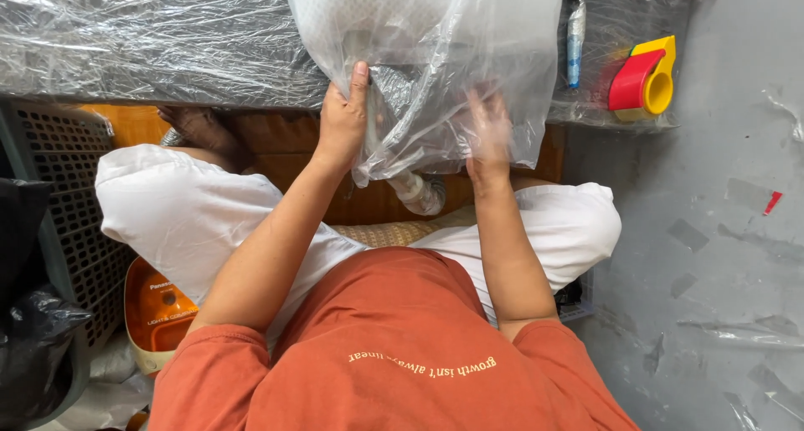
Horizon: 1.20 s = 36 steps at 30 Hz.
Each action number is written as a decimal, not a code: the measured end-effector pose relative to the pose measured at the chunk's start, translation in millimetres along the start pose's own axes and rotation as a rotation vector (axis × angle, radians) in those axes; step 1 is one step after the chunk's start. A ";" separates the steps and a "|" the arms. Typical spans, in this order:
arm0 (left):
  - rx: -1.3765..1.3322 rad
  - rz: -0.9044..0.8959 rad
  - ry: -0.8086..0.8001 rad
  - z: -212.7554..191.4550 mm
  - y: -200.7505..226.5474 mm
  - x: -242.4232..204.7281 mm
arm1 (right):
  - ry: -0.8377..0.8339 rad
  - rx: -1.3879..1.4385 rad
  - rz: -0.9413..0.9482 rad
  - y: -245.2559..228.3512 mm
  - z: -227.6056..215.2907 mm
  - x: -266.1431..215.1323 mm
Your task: The person sits on the floor and uses a brush to clean the surface of a pillow wrapped in a clear plastic bag. They brush the pillow repeatedly, then fold the plastic bag and tie it closed.
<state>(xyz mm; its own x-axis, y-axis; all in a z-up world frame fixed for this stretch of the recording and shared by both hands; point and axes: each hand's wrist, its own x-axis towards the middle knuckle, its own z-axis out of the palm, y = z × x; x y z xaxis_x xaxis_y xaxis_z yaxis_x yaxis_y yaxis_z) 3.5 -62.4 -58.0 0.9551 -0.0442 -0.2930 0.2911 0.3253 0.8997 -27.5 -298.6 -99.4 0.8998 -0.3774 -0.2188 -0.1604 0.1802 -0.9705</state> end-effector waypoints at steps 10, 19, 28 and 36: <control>0.025 -0.136 0.127 0.6 -8.8 5.2 | 0.350 0.703 0.289 -24.8 59.9 55.6; 0.069 -0.122 0.185 3.7 -24.6 14.5 | 0.243 0.201 0.014 -16.0 28.5 96.8; 0.066 -0.128 0.199 4.5 -30.9 15.2 | 0.131 -0.324 -0.265 17.1 -7.3 58.1; 0.074 -0.127 0.203 8.8 -1.5 1.3 | -0.279 -0.278 -0.309 -7.1 -25.4 -31.7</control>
<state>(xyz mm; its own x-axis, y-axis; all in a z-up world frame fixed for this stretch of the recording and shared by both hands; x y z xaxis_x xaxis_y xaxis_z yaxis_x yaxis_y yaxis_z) 4.8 -71.3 -56.8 0.8822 0.1123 -0.4572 0.4182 0.2590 0.8706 -65.3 -310.9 -88.1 0.9905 -0.1109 0.0817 0.0627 -0.1651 -0.9843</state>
